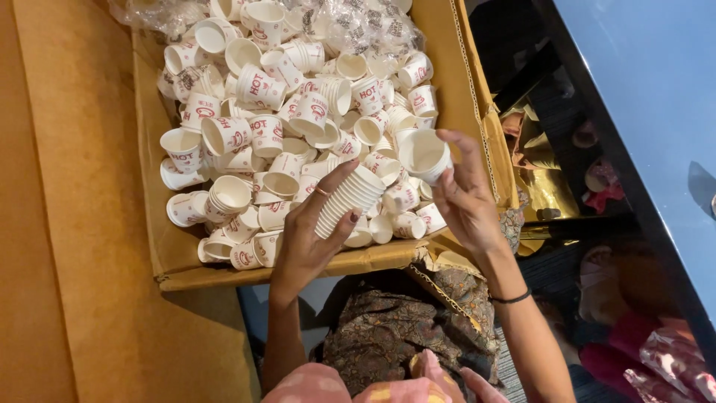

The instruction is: The person takes stacks of paper cups from a cardboard box, places them into plastic bags, and stacks the packaged cups on a table.

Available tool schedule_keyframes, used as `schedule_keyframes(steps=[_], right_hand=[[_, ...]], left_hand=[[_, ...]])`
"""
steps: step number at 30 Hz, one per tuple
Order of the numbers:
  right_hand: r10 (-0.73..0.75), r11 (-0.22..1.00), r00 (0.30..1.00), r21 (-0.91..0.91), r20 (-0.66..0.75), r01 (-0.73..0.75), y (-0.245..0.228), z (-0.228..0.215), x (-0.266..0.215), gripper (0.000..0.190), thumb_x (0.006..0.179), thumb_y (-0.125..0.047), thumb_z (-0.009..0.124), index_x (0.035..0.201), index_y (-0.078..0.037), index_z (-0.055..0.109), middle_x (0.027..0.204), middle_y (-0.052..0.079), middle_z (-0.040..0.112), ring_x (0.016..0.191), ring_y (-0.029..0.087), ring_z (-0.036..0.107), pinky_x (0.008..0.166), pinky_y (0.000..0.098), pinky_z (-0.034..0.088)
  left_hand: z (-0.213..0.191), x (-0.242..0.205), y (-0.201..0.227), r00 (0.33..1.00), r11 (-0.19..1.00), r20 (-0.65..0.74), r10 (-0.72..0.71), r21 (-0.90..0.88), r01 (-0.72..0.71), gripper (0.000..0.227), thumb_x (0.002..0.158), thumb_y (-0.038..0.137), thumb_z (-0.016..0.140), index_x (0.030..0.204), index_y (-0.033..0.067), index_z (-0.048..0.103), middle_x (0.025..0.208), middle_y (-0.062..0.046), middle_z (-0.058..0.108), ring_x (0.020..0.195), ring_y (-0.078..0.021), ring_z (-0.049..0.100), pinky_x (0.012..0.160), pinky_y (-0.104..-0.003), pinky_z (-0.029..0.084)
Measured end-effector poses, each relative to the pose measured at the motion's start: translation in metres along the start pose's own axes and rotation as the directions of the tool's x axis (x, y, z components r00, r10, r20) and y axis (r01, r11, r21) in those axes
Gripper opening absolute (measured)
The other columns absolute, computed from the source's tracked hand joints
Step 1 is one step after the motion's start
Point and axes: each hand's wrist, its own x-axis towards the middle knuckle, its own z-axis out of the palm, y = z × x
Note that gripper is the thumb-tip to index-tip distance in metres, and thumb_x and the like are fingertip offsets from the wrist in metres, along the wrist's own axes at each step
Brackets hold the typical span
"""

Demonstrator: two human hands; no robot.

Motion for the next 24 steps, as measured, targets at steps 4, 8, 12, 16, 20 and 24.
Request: schedule_keyframes(steps=[4, 8, 12, 16, 20, 24], right_hand=[[-0.046, 0.999, 0.995, 0.006, 0.085, 0.046, -0.016, 0.018, 0.015, 0.043, 0.109, -0.015, 0.057, 0.148, -0.019, 0.04, 0.145, 0.014, 0.053, 0.129, 0.03, 0.062, 0.113, 0.0437, 0.053], [-0.022, 0.973, 0.996, -0.226, 0.088, 0.042, 0.014, 0.008, 0.019, 0.032, 0.111, -0.02, 0.053, 0.141, -0.01, 0.046, 0.129, 0.017, 0.062, 0.118, 0.032, 0.061, 0.103, 0.0429, 0.052], [0.124, 0.788, 0.99, -0.613, 0.067, -0.057, 0.016, 0.024, 0.01, 0.047, 0.109, -0.027, 0.051, 0.146, 0.002, 0.056, 0.124, 0.021, 0.062, 0.109, 0.033, 0.053, 0.09, 0.0439, 0.045], [0.041, 0.721, 0.939, -0.66, 0.342, 0.208, -0.007, 0.032, 0.012, 0.047, 0.113, -0.035, 0.044, 0.137, 0.004, 0.056, 0.15, 0.019, 0.053, 0.14, 0.032, 0.048, 0.114, 0.0475, 0.044], [-0.042, 0.733, 0.898, -0.598, 0.439, 0.326, -0.026, 0.041, 0.024, 0.045, 0.113, -0.04, 0.038, 0.125, 0.0, 0.055, 0.153, 0.02, 0.047, 0.14, 0.033, 0.042, 0.115, 0.0493, 0.039], [0.03, 0.722, 1.0, -0.692, -0.003, -0.023, -0.026, 0.037, 0.042, 0.039, 0.106, -0.035, 0.05, 0.131, -0.005, 0.055, 0.134, 0.015, 0.06, 0.117, 0.026, 0.063, 0.095, 0.0421, 0.05]], left_hand=[[0.002, 0.0, -0.002, 0.997, 0.997, 0.013, 0.076, 0.014, -0.077, 0.057, 0.101, 0.02, 0.064, 0.154, 0.0198, 0.043, 0.136, -0.015, 0.069, 0.106, -0.0248, 0.077, 0.088, -0.038, 0.066], [0.002, -0.004, -0.009, 0.995, 0.995, 0.011, 0.096, 0.003, -0.096, 0.063, 0.1, 0.02, 0.066, 0.157, 0.0211, 0.041, 0.132, -0.014, 0.071, 0.106, -0.0251, 0.077, 0.089, -0.039, 0.065], [0.0, -0.004, -0.011, 1.0, 0.998, 0.013, -0.007, -0.068, 0.008, 0.075, 0.097, 0.025, 0.067, 0.162, 0.0226, 0.029, 0.128, -0.013, 0.072, 0.102, -0.0212, 0.079, 0.089, -0.036, 0.068], [0.0, 0.0, -0.008, 0.995, 0.996, 0.026, 0.093, 0.002, -0.093, 0.081, 0.096, 0.024, 0.071, 0.162, 0.0225, 0.025, 0.142, -0.019, 0.064, 0.105, -0.0227, 0.077, 0.089, -0.037, 0.067], [0.009, 0.001, -0.015, 0.984, 0.982, 0.069, 0.162, 0.089, -0.168, 0.08, 0.095, 0.021, 0.075, 0.16, 0.0238, 0.029, 0.141, -0.019, 0.065, 0.104, -0.0243, 0.077, 0.088, -0.036, 0.067], [0.012, -0.001, -0.018, 0.985, 0.985, -0.054, 0.165, -0.04, -0.168, 0.073, 0.102, 0.015, 0.067, 0.163, 0.0219, 0.028, 0.144, -0.016, 0.064, 0.107, -0.0228, 0.077, 0.091, -0.034, 0.069]])
